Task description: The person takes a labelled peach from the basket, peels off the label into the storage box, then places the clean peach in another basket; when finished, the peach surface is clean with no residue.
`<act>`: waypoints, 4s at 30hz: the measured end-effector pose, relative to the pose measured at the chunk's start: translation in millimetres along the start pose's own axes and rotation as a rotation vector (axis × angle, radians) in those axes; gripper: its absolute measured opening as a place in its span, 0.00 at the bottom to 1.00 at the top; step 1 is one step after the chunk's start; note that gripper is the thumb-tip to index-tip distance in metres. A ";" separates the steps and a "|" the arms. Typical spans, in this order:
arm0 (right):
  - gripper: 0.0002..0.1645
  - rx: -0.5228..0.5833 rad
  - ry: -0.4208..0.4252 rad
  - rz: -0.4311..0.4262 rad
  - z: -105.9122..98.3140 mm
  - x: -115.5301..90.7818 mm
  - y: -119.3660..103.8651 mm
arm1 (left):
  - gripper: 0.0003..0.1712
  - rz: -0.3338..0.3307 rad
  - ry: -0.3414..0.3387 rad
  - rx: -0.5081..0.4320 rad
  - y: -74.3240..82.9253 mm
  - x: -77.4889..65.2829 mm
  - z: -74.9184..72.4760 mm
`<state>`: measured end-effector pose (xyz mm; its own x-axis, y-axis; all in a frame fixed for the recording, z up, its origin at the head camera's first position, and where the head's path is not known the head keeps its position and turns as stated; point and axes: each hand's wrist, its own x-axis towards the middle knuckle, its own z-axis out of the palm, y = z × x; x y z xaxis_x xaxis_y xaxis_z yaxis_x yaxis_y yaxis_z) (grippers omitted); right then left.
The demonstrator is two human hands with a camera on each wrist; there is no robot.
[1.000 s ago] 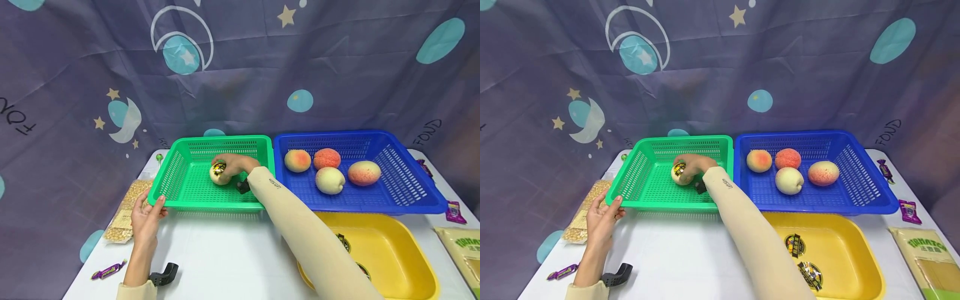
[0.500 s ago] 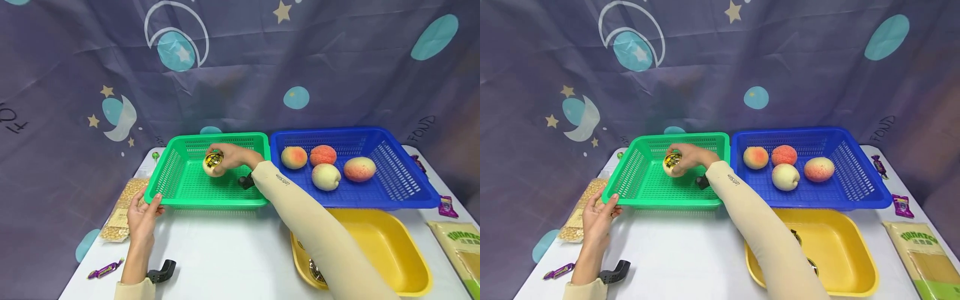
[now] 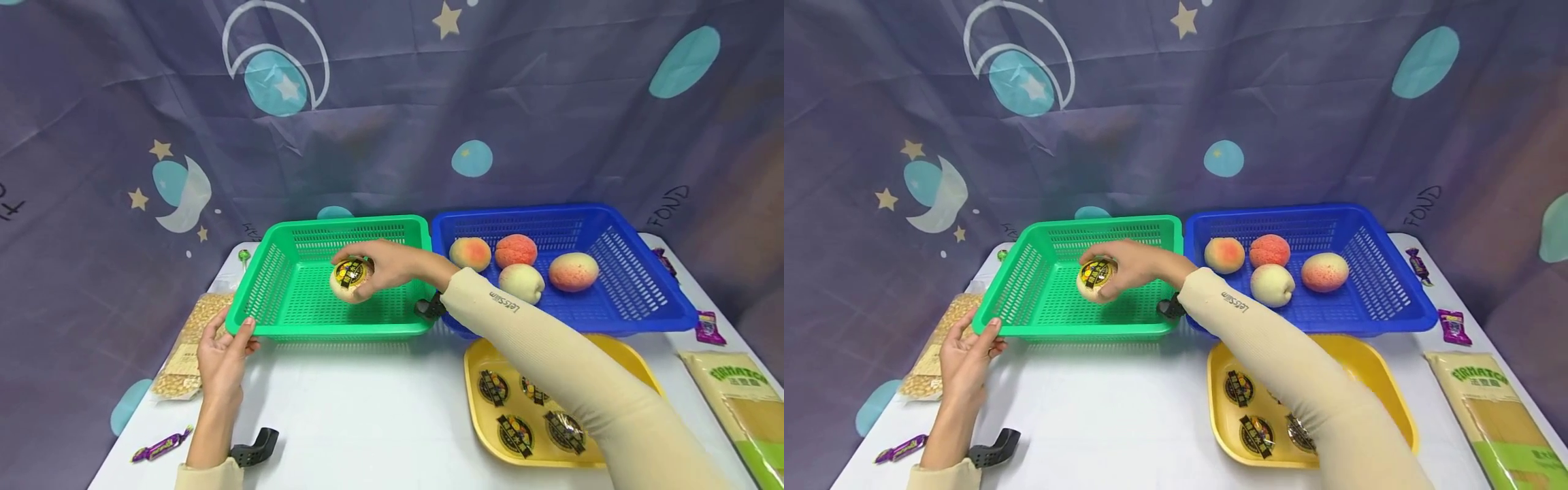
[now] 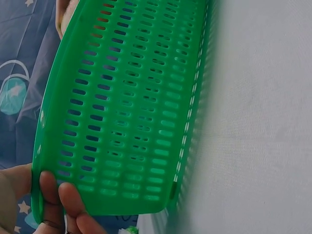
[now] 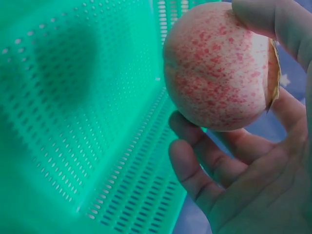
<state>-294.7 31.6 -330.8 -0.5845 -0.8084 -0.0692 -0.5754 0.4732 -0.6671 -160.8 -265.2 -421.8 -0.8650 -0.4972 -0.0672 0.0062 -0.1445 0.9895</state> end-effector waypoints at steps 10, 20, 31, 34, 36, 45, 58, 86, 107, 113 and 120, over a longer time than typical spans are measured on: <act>0.39 0.022 0.097 -0.045 5.7 -60.3 -4.0 | 0.29 0.006 0.021 -0.021 1.3 -1.3 0.8; 0.40 0.066 0.116 -0.056 22.0 -105.3 -20.2 | 0.38 0.013 0.006 0.045 1.9 -3.6 0.9; 0.42 -0.058 0.085 -0.108 47.6 -132.1 -42.6 | 0.38 0.031 0.023 0.038 -1.9 -5.2 0.9; 0.41 -0.097 0.072 -0.109 56.4 -136.8 -44.6 | 0.38 0.039 0.033 0.032 -2.0 -5.6 2.0; 0.41 -0.113 0.059 -0.096 63.9 -139.6 -43.4 | 0.38 0.045 0.037 0.026 -2.2 -5.4 2.9; 0.41 -0.136 0.010 -0.019 99.0 -138.0 -15.7 | 0.37 0.090 0.042 0.025 -7.2 -5.2 2.5; 0.45 -0.095 -0.015 0.082 103.6 -138.0 2.3 | 0.34 0.245 0.070 0.344 -6.9 -25.4 -8.2; 0.45 -0.315 0.164 -0.062 106.0 -145.8 0.8 | 0.60 0.290 -1.145 0.795 -23.6 -74.4 91.1; 0.27 -0.292 0.296 0.005 108.5 -149.9 -11.8 | 0.50 0.334 -1.162 0.706 -42.5 -80.7 110.8; 0.16 -0.222 0.315 0.035 109.2 -148.3 -13.2 | 0.52 0.320 -1.140 0.703 -43.9 -84.5 110.5; 0.08 -0.069 0.304 0.031 106.1 -147.8 -7.9 | 0.50 0.323 -1.138 0.682 -45.9 -87.9 110.8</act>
<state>-143.1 110.2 -394.0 -0.7405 -0.6566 0.1433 -0.5863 0.5269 -0.6153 -140.6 -120.1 -447.1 -0.8052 0.5929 -0.0095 0.3249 0.4545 0.8294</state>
